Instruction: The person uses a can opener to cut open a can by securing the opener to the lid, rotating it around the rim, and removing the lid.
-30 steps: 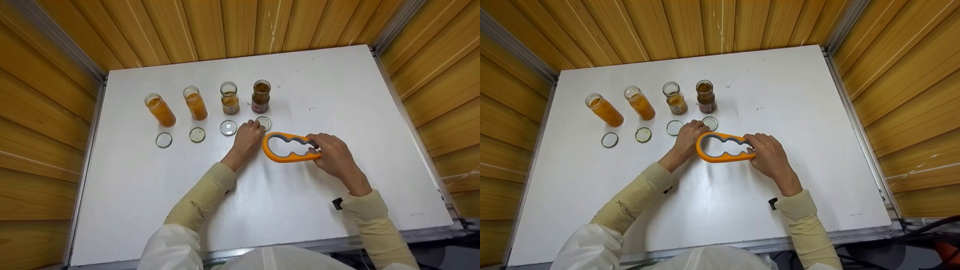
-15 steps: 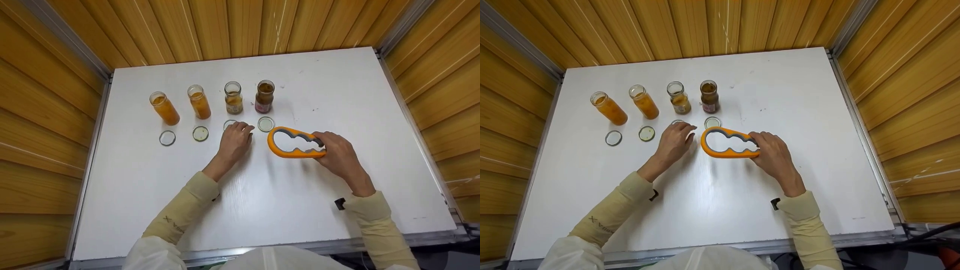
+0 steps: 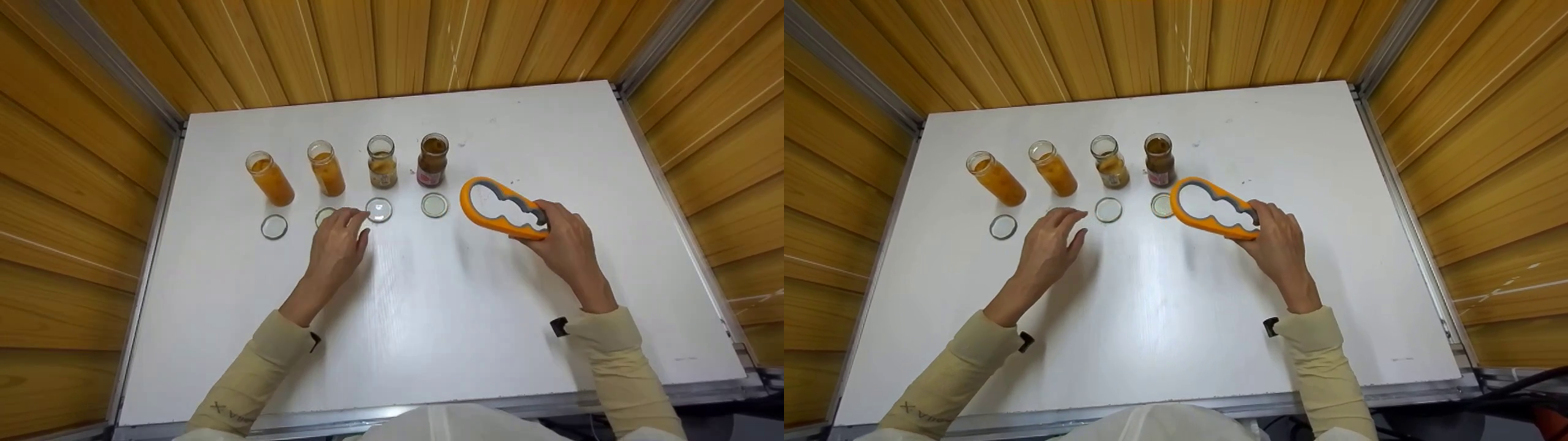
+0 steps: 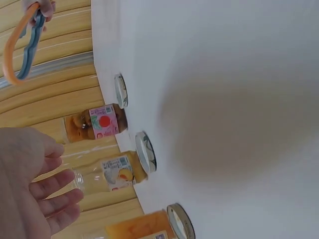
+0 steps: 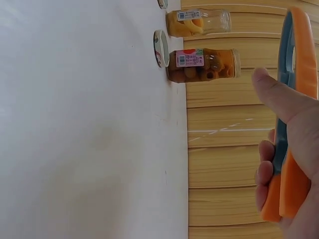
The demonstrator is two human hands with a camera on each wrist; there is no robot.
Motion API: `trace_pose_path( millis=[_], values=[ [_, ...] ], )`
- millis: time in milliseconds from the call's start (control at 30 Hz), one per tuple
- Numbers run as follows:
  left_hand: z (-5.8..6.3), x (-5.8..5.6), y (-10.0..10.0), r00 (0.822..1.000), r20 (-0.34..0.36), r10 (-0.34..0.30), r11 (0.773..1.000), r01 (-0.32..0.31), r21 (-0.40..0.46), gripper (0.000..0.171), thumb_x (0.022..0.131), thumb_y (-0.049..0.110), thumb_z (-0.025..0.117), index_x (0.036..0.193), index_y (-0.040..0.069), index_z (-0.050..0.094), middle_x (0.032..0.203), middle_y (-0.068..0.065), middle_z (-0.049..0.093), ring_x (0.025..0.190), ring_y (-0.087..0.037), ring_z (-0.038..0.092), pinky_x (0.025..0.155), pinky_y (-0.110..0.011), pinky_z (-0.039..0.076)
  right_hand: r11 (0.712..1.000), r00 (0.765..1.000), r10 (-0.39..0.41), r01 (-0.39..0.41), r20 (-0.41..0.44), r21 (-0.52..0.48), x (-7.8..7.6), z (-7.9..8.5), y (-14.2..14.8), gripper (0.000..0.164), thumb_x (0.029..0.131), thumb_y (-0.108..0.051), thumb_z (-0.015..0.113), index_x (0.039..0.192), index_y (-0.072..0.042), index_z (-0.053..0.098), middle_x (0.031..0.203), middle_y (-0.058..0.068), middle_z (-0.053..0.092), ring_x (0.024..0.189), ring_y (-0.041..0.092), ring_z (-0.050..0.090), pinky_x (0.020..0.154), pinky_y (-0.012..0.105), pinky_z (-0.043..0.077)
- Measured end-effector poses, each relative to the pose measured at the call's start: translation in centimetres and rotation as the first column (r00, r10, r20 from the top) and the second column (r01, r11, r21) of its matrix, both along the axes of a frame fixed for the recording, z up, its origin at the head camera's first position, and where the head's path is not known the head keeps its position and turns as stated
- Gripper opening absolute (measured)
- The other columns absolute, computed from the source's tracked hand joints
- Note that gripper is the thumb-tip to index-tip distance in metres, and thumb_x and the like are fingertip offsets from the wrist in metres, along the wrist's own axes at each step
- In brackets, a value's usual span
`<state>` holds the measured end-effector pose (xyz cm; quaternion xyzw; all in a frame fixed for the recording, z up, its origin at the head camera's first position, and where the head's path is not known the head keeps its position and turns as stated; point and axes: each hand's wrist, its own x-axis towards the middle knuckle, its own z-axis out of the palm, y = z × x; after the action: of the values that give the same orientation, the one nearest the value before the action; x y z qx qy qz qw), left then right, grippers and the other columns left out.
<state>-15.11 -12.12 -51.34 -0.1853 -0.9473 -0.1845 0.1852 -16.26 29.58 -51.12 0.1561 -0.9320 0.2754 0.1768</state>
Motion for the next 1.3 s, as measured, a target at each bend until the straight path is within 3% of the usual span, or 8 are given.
trace_pose_path(
  millis=[233,533,667,867,1100,1300],
  values=[
    [0.6,2.2,-3.9,0.998,0.006,0.059,0.995,-0.059,0.081,0.04,0.095,0.013,0.076,0.131,0.003,0.066,0.128,-0.014,0.066,0.123,-0.03,0.06,0.111,-0.044,0.045,0.997,0.998,-0.055,0.057,0.04,-0.055,-1.4,0.3,1.0,0.078,0.068,-0.02,0.099,0.127,0.01,0.058,0.109,0.026,0.067,0.091,0.039,0.062,0.076,0.042,0.038],
    [1.3,4.6,-7.8,0.987,0.083,0.14,0.984,-0.148,0.101,0.056,0.095,0.018,0.077,0.145,0.004,0.057,0.151,-0.017,0.053,0.144,-0.035,0.044,0.119,-0.052,0.034,0.989,0.977,-0.109,0.126,0.185,-0.079,-3.0,1.0,2.5,0.075,0.08,-0.019,0.092,0.135,0.011,0.05,0.107,0.026,0.059,0.095,0.039,0.055,0.082,0.049,0.037],
    [1.4,5.1,-9.0,0.985,0.107,0.133,0.988,-0.14,0.066,0.064,0.095,0.023,0.078,0.151,0.006,0.051,0.16,-0.016,0.042,0.151,-0.035,0.031,0.123,-0.054,0.024,0.99,0.966,-0.093,0.115,0.241,-0.077,-3.5,1.2,3.0,0.071,0.086,-0.017,0.086,0.136,0.013,0.047,0.108,0.028,0.055,0.098,0.042,0.052,0.085,0.053,0.036],
    [1.1,5.5,-10.5,0.983,0.128,0.133,0.991,-0.136,0.014,0.072,0.096,0.031,0.076,0.157,0.009,0.044,0.166,-0.013,0.032,0.156,-0.033,0.019,0.125,-0.057,0.015,0.99,0.929,-0.105,0.131,0.354,-0.05,-4.2,1.1,3.6,0.071,0.093,-0.022,0.08,0.142,0.013,0.042,0.111,0.029,0.052,0.104,0.044,0.048,0.088,0.056,0.032],
    [0.4,5.9,-11.3,0.973,0.189,0.136,0.987,-0.117,-0.106,0.079,0.099,0.045,0.066,0.16,0.006,0.035,0.169,-0.015,0.024,0.157,-0.035,0.012,0.126,-0.056,0.005,0.988,0.891,-0.135,0.156,0.433,-0.012,-5.3,0.3,4.0,0.072,0.096,-0.023,0.075,0.146,0.012,0.038,0.114,0.03,0.051,0.109,0.046,0.048,0.093,0.061,0.033],
    [-0.3,6.4,-11.4,0.958,0.253,0.135,0.988,-0.11,-0.112,0.083,0.098,0.045,0.067,0.162,0.007,0.03,0.17,-0.013,0.02,0.157,-0.034,0.01,0.126,-0.056,0.002,0.977,0.866,-0.194,0.215,0.461,0.008,-6.3,-1.0,4.0,0.073,0.096,-0.021,0.075,0.148,0.012,0.036,0.12,0.034,0.05,0.114,0.049,0.047,0.098,0.063,0.033]
  ],
)
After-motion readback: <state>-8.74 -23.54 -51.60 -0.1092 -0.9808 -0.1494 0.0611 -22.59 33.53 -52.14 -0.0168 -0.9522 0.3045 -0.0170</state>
